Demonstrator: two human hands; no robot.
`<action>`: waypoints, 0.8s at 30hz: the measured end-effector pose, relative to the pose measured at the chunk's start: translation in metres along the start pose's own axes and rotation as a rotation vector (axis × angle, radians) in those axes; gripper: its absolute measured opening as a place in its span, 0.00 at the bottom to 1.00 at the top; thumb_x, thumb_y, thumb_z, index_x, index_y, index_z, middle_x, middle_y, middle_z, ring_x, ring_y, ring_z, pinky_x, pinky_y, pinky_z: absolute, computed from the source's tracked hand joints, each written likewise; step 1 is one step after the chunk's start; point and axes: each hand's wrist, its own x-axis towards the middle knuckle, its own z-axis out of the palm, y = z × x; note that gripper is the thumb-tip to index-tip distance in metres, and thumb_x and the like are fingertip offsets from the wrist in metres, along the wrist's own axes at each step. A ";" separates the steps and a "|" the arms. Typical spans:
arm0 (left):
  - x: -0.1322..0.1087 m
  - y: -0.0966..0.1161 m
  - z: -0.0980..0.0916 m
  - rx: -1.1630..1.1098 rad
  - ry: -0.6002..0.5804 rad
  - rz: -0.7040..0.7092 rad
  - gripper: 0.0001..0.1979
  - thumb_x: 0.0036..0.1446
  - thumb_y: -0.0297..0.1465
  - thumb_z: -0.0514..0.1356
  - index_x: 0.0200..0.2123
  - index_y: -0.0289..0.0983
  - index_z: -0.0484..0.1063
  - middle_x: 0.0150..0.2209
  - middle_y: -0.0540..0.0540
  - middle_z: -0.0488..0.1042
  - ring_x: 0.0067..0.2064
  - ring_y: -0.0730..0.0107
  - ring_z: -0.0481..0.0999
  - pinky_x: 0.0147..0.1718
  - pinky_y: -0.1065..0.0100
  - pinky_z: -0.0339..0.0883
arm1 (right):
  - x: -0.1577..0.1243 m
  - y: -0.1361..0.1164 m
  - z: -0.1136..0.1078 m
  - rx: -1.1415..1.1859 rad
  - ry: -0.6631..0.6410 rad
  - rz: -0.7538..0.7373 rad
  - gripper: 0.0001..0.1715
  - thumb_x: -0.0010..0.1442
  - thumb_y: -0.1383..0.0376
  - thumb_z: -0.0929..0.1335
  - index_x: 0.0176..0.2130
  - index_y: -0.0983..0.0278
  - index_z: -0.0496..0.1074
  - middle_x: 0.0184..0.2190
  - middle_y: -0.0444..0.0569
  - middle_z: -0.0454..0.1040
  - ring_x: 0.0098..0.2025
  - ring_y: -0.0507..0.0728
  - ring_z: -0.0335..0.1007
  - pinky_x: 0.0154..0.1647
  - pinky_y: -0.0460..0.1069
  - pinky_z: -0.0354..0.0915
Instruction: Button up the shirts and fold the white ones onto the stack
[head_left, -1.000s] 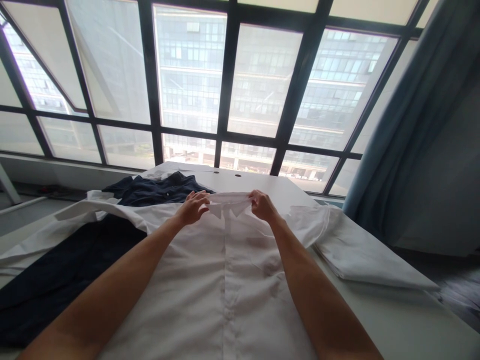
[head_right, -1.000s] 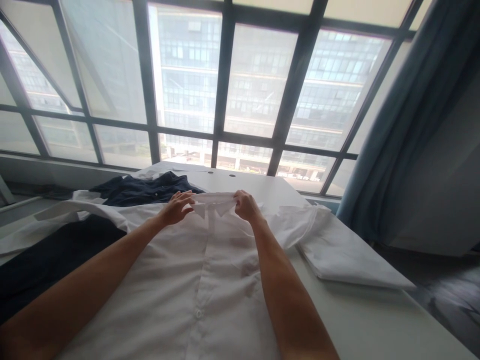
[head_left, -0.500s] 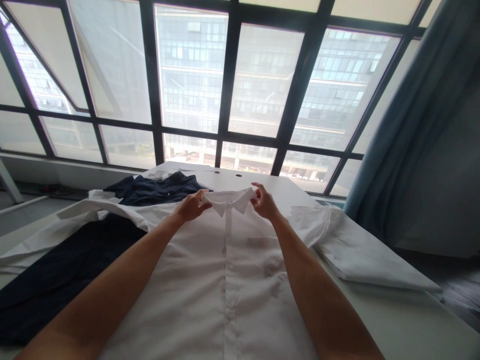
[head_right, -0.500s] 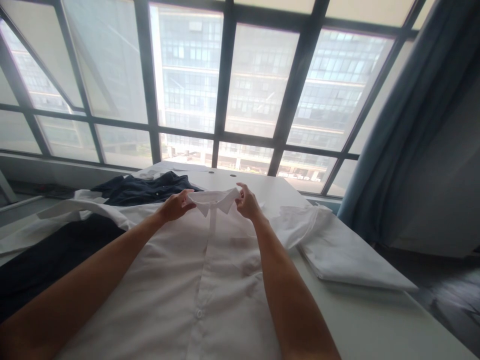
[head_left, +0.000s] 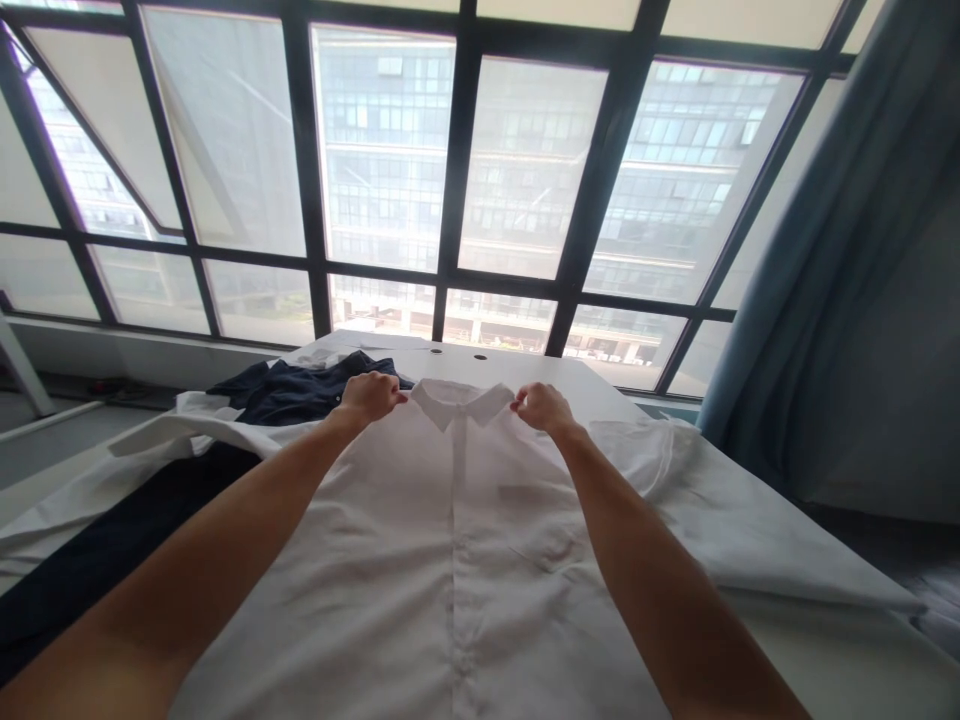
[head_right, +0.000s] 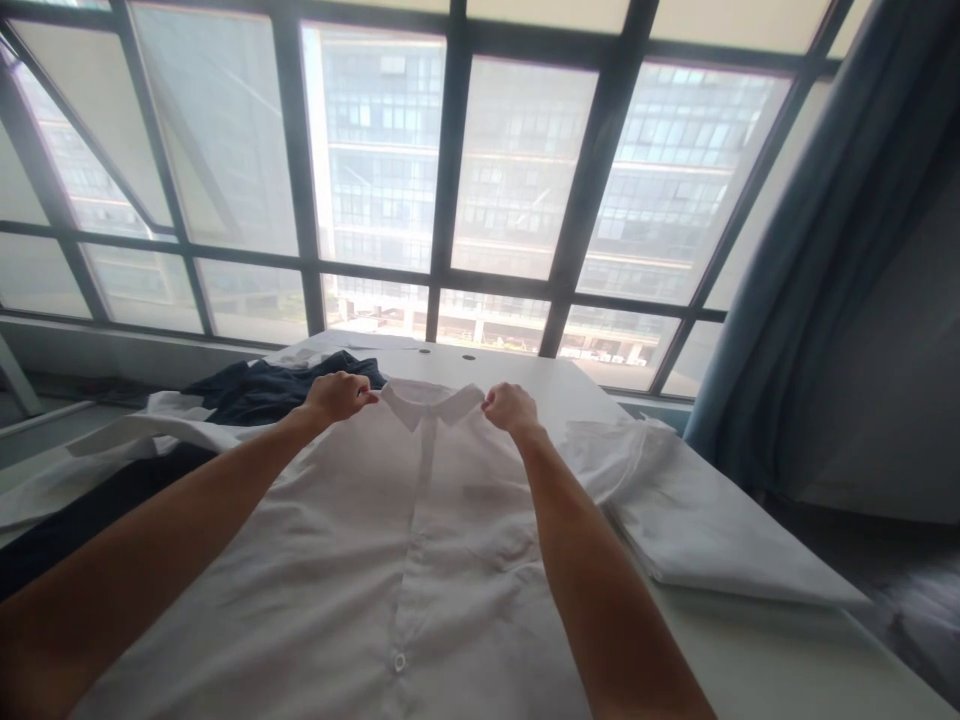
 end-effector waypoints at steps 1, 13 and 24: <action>0.010 0.004 -0.004 -0.011 -0.017 -0.046 0.16 0.58 0.42 0.59 0.36 0.37 0.79 0.38 0.36 0.79 0.44 0.46 0.78 0.43 0.54 0.68 | 0.009 -0.005 -0.002 0.000 0.047 0.043 0.11 0.56 0.60 0.71 0.36 0.63 0.80 0.34 0.56 0.79 0.37 0.61 0.74 0.37 0.51 0.66; 0.023 0.011 0.032 0.017 -0.256 -0.096 0.28 0.61 0.38 0.55 0.63 0.35 0.61 0.54 0.29 0.73 0.56 0.47 0.73 0.54 0.49 0.61 | -0.004 -0.031 0.021 -0.107 -0.199 0.055 0.40 0.64 0.60 0.65 0.69 0.69 0.51 0.61 0.68 0.66 0.61 0.68 0.64 0.59 0.61 0.59; -0.087 -0.115 0.006 0.120 -0.123 -0.475 0.30 0.52 0.54 0.60 0.40 0.31 0.73 0.53 0.28 0.69 0.56 0.36 0.65 0.48 0.41 0.62 | -0.167 -0.014 0.018 -0.122 -0.489 -0.049 0.40 0.67 0.45 0.56 0.69 0.62 0.54 0.71 0.58 0.46 0.72 0.69 0.40 0.67 0.68 0.44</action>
